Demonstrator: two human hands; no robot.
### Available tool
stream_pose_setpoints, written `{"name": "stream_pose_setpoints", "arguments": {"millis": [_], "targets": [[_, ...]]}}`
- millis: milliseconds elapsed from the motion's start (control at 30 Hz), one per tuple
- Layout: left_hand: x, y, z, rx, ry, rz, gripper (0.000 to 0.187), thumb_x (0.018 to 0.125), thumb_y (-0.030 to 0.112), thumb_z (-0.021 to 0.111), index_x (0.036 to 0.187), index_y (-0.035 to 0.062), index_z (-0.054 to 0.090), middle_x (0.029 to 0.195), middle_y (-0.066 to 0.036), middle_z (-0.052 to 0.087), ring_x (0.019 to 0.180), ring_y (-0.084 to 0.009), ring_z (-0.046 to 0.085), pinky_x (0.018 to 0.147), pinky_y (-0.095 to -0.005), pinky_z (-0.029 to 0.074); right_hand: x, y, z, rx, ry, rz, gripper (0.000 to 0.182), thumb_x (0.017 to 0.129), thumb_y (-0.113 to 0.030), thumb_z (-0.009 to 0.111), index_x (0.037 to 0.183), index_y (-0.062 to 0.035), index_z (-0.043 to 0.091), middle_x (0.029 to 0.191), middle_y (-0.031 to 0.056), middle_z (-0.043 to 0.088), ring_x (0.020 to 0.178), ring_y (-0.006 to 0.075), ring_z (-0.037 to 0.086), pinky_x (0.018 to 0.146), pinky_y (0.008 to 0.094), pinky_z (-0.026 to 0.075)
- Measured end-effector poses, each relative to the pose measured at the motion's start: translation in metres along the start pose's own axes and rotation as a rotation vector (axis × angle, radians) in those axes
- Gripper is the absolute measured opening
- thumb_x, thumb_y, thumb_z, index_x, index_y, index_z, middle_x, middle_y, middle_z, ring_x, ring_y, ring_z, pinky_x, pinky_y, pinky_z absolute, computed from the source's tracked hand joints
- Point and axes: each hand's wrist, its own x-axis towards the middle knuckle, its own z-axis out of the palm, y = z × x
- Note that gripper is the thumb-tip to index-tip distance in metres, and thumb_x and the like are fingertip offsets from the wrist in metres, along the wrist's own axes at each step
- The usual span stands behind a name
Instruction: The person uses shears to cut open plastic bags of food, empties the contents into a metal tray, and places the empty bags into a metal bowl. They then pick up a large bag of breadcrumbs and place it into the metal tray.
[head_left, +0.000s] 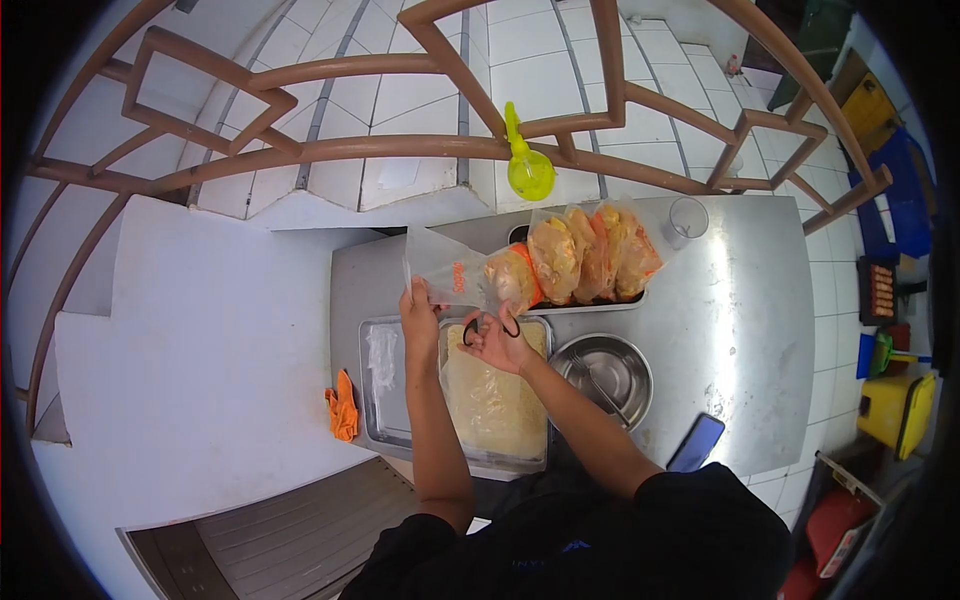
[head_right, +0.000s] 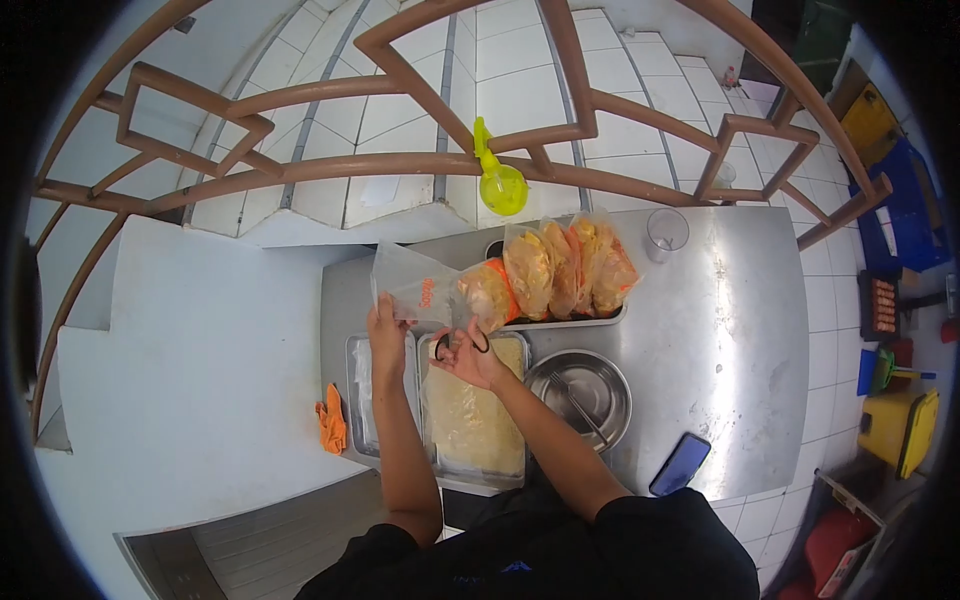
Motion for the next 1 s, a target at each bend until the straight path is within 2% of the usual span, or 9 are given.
{"name": "stream_pose_setpoints", "arguments": {"millis": [233, 467, 533, 633, 667, 733, 867, 933, 1000], "targets": [[-0.006, 0.004, 0.003, 0.033, -0.010, 0.006, 0.035, 0.103, 0.037, 0.041, 0.083, 0.0096, 0.050, 0.073, 0.000, 0.051, 0.066, -0.0106, 0.050, 0.063, -0.0266, 0.042, 0.021, -0.037, 0.021, -0.063, 0.125, 0.013, 0.085, 0.078, -0.076, 0.055, 0.130, -0.0101, 0.045, 0.104, 0.0044, 0.053, 0.077, 0.0178, 0.048, 0.099, 0.0453, 0.044], [-0.006, 0.006, 0.006, -0.016, -0.002, 0.009, 0.033, 0.104, 0.033, 0.040, 0.086, 0.0082, 0.051, 0.076, 0.001, 0.050, 0.067, -0.0087, 0.048, 0.062, -0.0257, 0.042, 0.025, -0.028, 0.049, 0.042, 0.260, -0.079, 0.091, 0.076, -0.079, 0.052, 0.135, -0.0109, 0.043, 0.104, 0.0043, 0.055, 0.088, 0.0206, 0.054, 0.100, 0.0428, 0.044], [-0.006, 0.017, 0.010, -0.015, 0.017, 0.009, 0.032, 0.104, 0.033, 0.040, 0.086, 0.0079, 0.051, 0.076, 0.001, 0.050, 0.068, -0.0089, 0.048, 0.062, -0.0258, 0.041, 0.020, -0.015, 0.008, 0.169, -0.050, -0.011, 0.091, 0.075, -0.080, 0.053, 0.134, -0.0112, 0.044, 0.114, 0.0073, 0.057, 0.095, 0.0240, 0.057, 0.100, 0.0421, 0.045], [-0.009, 0.024, 0.019, 0.001, 0.012, 0.002, 0.031, 0.104, 0.031, 0.040, 0.087, 0.0074, 0.051, 0.076, 0.001, 0.050, 0.068, -0.0091, 0.047, 0.063, -0.0260, 0.041, 0.025, -0.005, -0.032, 0.241, -0.046, -0.030, 0.091, 0.074, -0.081, 0.053, 0.133, -0.0115, 0.046, 0.121, 0.0070, 0.057, 0.098, 0.0240, 0.057, 0.098, 0.0412, 0.046], [-0.009, 0.025, 0.019, 0.015, 0.004, 0.007, 0.031, 0.104, 0.031, 0.040, 0.087, 0.0072, 0.051, 0.076, 0.001, 0.050, 0.068, -0.0091, 0.047, 0.063, -0.0262, 0.041, 0.025, -0.010, -0.017, 0.246, -0.047, -0.034, 0.091, 0.074, -0.081, 0.053, 0.133, -0.0115, 0.046, 0.121, 0.0070, 0.057, 0.098, 0.0240, 0.057, 0.098, 0.0412, 0.046], [-0.008, 0.017, 0.011, 0.043, -0.019, 0.030, 0.032, 0.104, 0.033, 0.041, 0.088, 0.0072, 0.052, 0.076, 0.000, 0.052, 0.067, -0.0092, 0.048, 0.062, -0.0258, 0.041, 0.028, -0.030, 0.033, 0.114, 0.251, -0.117, 0.084, 0.076, -0.078, 0.053, 0.126, -0.0115, 0.053, 0.118, 0.0092, 0.061, 0.102, 0.0241, 0.061, 0.086, 0.0371, 0.052], [-0.008, 0.000, 0.005, 0.130, -0.027, 0.094, 0.033, 0.103, 0.035, 0.041, 0.090, 0.0072, 0.054, 0.074, 0.000, 0.053, 0.065, -0.0090, 0.047, 0.060, -0.0256, 0.040, 0.038, -0.041, 0.024, 0.037, 0.196, -0.071, 0.081, 0.076, -0.078, 0.054, 0.124, -0.0122, 0.054, 0.116, 0.0084, 0.063, 0.102, 0.0229, 0.062, 0.080, 0.0348, 0.053], [-0.005, -0.004, 0.001, 0.138, -0.039, 0.093, 0.033, 0.103, 0.034, 0.041, 0.089, 0.0076, 0.054, 0.073, 0.000, 0.052, 0.064, -0.0086, 0.047, 0.060, -0.0256, 0.039, 0.038, -0.041, 0.011, -0.050, 0.237, -0.036, 0.082, 0.075, -0.079, 0.056, 0.124, -0.0134, 0.053, 0.115, 0.0043, 0.058, 0.093, 0.0191, 0.057, 0.086, 0.0369, 0.050], [-0.009, -0.006, 0.001, 0.147, -0.045, 0.082, 0.032, 0.104, 0.034, 0.041, 0.087, 0.0081, 0.053, 0.072, 0.001, 0.050, 0.064, -0.0083, 0.046, 0.059, -0.0256, 0.038, 0.047, -0.041, -0.050, -0.019, 0.137, -0.012, 0.078, 0.075, -0.078, 0.058, 0.119, -0.0141, 0.054, 0.104, 0.0023, 0.058, 0.085, 0.0158, 0.056, 0.080, 0.0346, 0.051]]}}
